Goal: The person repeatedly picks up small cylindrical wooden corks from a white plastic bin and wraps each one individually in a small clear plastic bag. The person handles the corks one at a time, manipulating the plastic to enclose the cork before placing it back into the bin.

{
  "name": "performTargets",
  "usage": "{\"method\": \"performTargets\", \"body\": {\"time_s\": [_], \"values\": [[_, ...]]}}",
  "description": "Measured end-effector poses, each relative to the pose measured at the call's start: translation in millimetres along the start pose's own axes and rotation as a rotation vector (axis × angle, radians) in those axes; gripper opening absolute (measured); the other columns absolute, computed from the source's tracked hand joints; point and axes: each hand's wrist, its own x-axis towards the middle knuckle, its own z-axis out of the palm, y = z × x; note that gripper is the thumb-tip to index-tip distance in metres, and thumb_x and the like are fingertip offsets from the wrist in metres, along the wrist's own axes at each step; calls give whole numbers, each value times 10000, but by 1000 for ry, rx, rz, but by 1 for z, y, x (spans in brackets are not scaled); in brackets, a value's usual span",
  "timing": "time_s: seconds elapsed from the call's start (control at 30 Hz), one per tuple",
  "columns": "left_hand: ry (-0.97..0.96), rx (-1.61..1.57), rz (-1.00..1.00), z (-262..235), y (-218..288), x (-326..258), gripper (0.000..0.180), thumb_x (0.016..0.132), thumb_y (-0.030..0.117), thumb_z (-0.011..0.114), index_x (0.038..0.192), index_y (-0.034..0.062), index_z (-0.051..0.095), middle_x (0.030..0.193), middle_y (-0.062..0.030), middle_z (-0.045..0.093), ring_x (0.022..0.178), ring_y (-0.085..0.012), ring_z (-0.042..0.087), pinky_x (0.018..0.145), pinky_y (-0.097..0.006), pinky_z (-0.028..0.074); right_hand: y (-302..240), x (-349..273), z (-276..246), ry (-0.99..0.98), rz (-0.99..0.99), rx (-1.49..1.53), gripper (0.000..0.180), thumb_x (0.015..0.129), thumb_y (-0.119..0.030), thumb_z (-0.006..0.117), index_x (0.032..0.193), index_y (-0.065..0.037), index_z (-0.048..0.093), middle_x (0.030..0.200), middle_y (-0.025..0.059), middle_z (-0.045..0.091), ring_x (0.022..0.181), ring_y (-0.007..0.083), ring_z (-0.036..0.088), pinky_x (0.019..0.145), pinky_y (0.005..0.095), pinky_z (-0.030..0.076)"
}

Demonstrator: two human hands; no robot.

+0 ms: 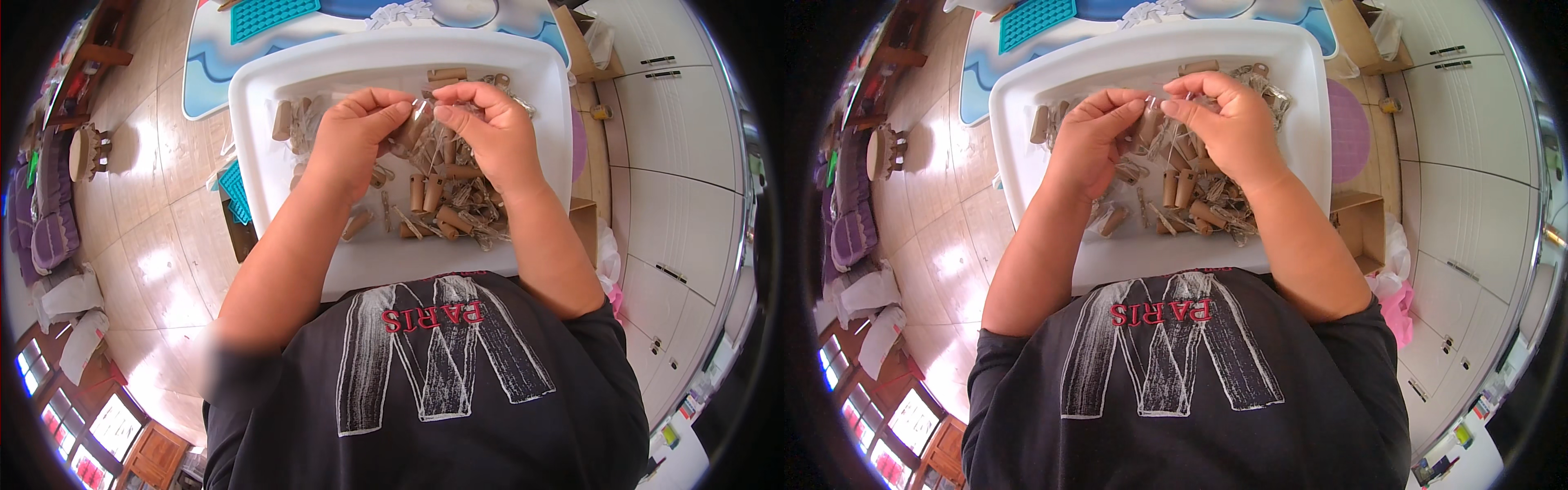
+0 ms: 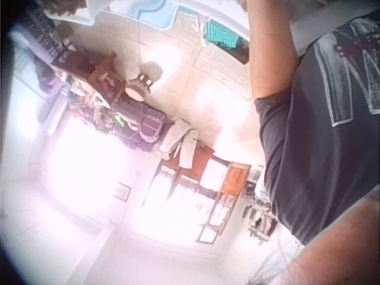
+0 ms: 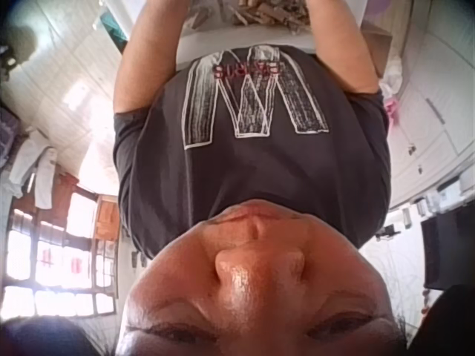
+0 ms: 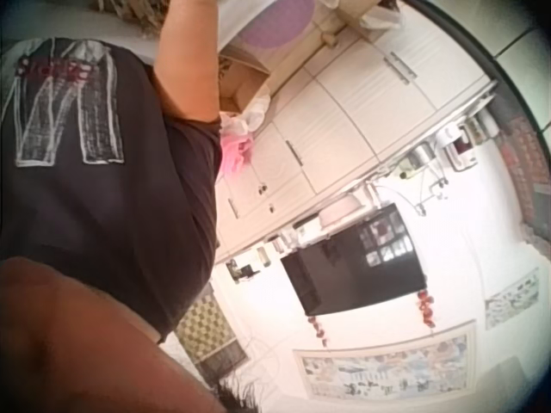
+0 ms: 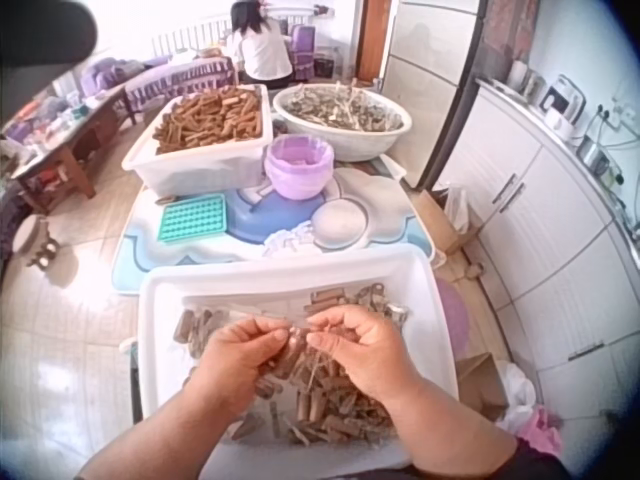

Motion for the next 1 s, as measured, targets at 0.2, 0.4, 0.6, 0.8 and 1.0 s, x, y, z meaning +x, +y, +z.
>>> {"method": "performTargets", "body": {"time_s": [0.2, 0.4, 0.6, 0.8, 1.0], "values": [[-3, -46, 32, 6, 2, -3, 160, 854, 93, 582, 978, -6, 601, 889, -69, 650, 759, -97, 592, 631, -209, 452, -4, -1, -3, -12, 27, -220, 115, 801, -80, 641, 896, -16, 645, 770, 8, 628, 718, 56, 536, 666, 188, 427], [60, -59, 84, 8, 1, -6, 167, 856, 95, 580, 986, -5, 612, 917, -75, 654, 782, -95, 596, 670, -205, 461, -9, 2, -5, 259, -4, -181, 96, 802, -90, 642, 866, -22, 657, 760, 10, 636, 709, 64, 563, 660, 196, 440], [24, 119, 65, 21, 5, -16, 193, 859, 78, 571, 1029, 2, 624, 905, -41, 641, 786, -71, 573, 690, -191, 454, -10, -3, 8, 107, -474, -533, 127, 725, -69, 707, 846, -47, 674, 688, 33, 578, 586, 108, 531, 522, 238, 419], [-3, 229, 183, 24, -7, -15, 174, 854, 88, 587, 998, 12, 649, 829, 12, 622, 740, -31, 512, 659, -183, 436, -5, -2, 10, 100, -642, -716, 104, 700, -96, 711, 783, -62, 658, 687, 48, 543, 568, 170, 533, 508, 265, 424], [-25, 266, 163, 29, -7, -19, 167, 860, 80, 576, 991, -1, 641, 834, -2, 635, 746, -36, 530, 671, -182, 441, 0, 2, 6, 236, -552, -624, 142, 819, -179, 621, 774, -52, 577, 704, 18, 549, 614, 140, 529, 520, 259, 428]]}}
